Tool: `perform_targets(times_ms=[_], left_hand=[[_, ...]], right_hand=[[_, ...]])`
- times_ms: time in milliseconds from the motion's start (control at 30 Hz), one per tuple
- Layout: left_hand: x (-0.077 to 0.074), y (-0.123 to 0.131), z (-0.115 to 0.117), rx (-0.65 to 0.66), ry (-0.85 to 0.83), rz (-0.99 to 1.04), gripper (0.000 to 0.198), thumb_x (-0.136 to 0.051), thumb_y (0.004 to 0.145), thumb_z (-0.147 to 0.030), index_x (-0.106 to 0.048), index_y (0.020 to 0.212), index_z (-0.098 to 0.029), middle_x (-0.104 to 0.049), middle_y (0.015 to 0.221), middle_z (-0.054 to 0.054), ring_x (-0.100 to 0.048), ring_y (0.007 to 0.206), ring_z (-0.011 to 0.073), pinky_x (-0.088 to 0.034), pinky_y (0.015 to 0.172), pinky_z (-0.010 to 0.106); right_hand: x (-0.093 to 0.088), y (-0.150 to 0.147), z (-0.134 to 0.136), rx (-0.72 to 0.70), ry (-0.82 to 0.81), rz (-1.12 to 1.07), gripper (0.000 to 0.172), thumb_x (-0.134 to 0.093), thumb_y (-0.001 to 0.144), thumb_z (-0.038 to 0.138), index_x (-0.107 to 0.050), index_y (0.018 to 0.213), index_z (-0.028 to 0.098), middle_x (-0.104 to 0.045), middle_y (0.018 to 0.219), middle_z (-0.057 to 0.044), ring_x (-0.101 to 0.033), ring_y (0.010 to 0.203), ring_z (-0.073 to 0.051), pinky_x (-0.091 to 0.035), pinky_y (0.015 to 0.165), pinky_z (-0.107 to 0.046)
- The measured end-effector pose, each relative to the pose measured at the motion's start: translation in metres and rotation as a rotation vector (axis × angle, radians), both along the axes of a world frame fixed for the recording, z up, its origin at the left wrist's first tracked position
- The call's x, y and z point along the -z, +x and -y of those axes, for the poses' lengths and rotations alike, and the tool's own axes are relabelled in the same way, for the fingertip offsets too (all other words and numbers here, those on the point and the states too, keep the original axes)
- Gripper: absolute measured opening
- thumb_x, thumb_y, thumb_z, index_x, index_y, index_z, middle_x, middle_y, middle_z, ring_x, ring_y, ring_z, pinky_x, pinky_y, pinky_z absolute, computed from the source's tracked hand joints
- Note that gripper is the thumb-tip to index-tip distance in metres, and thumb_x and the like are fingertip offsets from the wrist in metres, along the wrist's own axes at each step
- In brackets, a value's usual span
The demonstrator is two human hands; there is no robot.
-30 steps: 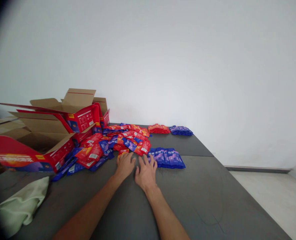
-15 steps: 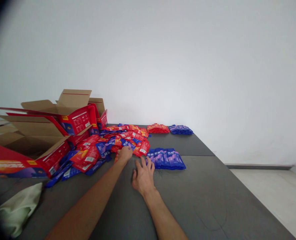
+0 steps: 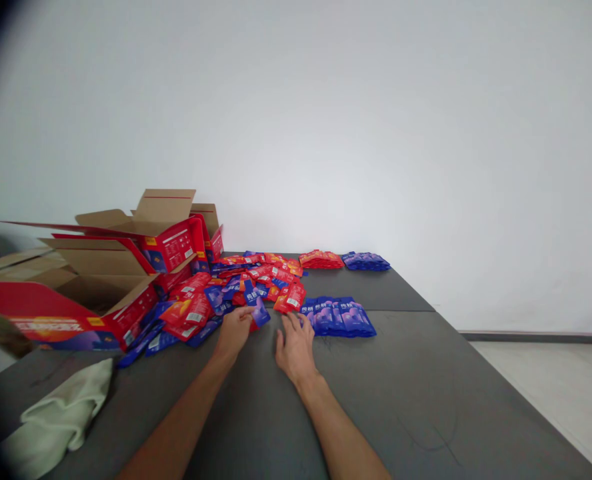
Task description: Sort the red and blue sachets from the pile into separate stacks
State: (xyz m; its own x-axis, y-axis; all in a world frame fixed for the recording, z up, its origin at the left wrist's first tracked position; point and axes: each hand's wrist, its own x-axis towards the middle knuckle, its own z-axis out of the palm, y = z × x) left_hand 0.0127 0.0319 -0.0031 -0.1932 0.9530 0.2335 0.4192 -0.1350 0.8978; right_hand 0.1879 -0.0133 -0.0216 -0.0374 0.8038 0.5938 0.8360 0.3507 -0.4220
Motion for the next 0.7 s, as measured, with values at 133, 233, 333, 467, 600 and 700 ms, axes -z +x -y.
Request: perform_targets(times_ms=[133, 233, 333, 467, 600, 700], left_hand=[[-0.005, 0.007, 0.024, 0.103, 0.066, 0.006, 0.029, -0.054, 0.08, -0.025, -0.074, 0.1, -0.018, -0.074, 0.105, 0.008, -0.066, 0.101, 0.0214, -0.048, 0.095, 0.035], [-0.01, 0.017, 0.036, 0.168, 0.098, 0.047, 0.026, -0.058, 0.079, -0.027, -0.074, 0.098, -0.019, -0.073, 0.103, 0.007, -0.066, 0.1, 0.0212, -0.049, 0.093, 0.034], [-0.011, 0.025, 0.041, 0.224, 0.078, 0.157, 0.021, -0.059, 0.077, -0.027, -0.071, 0.092, -0.018, -0.073, 0.095, 0.006, -0.067, 0.09, 0.0201, -0.052, 0.084, 0.033], [-0.008, 0.031, 0.041, 0.166, 0.052, 0.363, 0.022, -0.067, 0.069, -0.025, -0.062, 0.089, -0.017, -0.067, 0.081, 0.004, -0.066, 0.078, 0.017, -0.051, 0.074, 0.028], [-0.007, 0.031, 0.043, 0.174, -0.075, 0.507, 0.032, -0.072, 0.065, -0.032, -0.062, 0.09, -0.015, -0.064, 0.073, 0.001, -0.062, 0.068, 0.015, -0.047, 0.062, 0.024], [-0.005, 0.027, 0.043, 0.221, -0.101, 0.476, 0.025, -0.07, 0.067, -0.038, -0.058, 0.069, -0.016, -0.057, 0.06, -0.003, -0.053, 0.056, 0.011, -0.039, 0.053, 0.021]], right_hand=[[0.003, 0.002, -0.002, -0.106, -0.053, -0.171, 0.042, -0.044, 0.091, 0.026, -0.057, 0.13, 0.017, -0.062, 0.125, -0.011, -0.055, 0.115, -0.024, -0.043, 0.1, -0.043], [0.003, 0.004, -0.001, -0.142, -0.195, -0.409, 0.042, -0.044, 0.092, 0.036, -0.058, 0.128, 0.017, -0.067, 0.116, -0.01, -0.063, 0.102, -0.023, -0.049, 0.092, -0.038], [-0.002, 0.005, 0.003, -0.198, -0.363, -0.661, 0.046, -0.051, 0.089, 0.045, -0.06, 0.123, 0.017, -0.07, 0.094, -0.006, -0.064, 0.081, -0.02, -0.051, 0.073, -0.031], [-0.013, 0.006, 0.009, -0.295, -0.534, -0.888, 0.043, -0.061, 0.081, 0.053, -0.065, 0.103, 0.016, -0.058, 0.066, 0.003, -0.049, 0.056, -0.012, -0.037, 0.052, -0.022], [-0.019, 0.005, 0.013, -0.3, -0.546, -0.967, 0.036, -0.069, 0.073, 0.051, -0.059, 0.074, 0.017, -0.05, 0.06, 0.005, -0.04, 0.054, -0.009, -0.031, 0.051, -0.021], [-0.022, 0.005, 0.015, -0.276, -0.524, -0.907, 0.034, -0.071, 0.071, 0.046, -0.054, 0.066, 0.017, -0.048, 0.059, 0.005, -0.039, 0.055, -0.009, -0.029, 0.052, -0.022]])
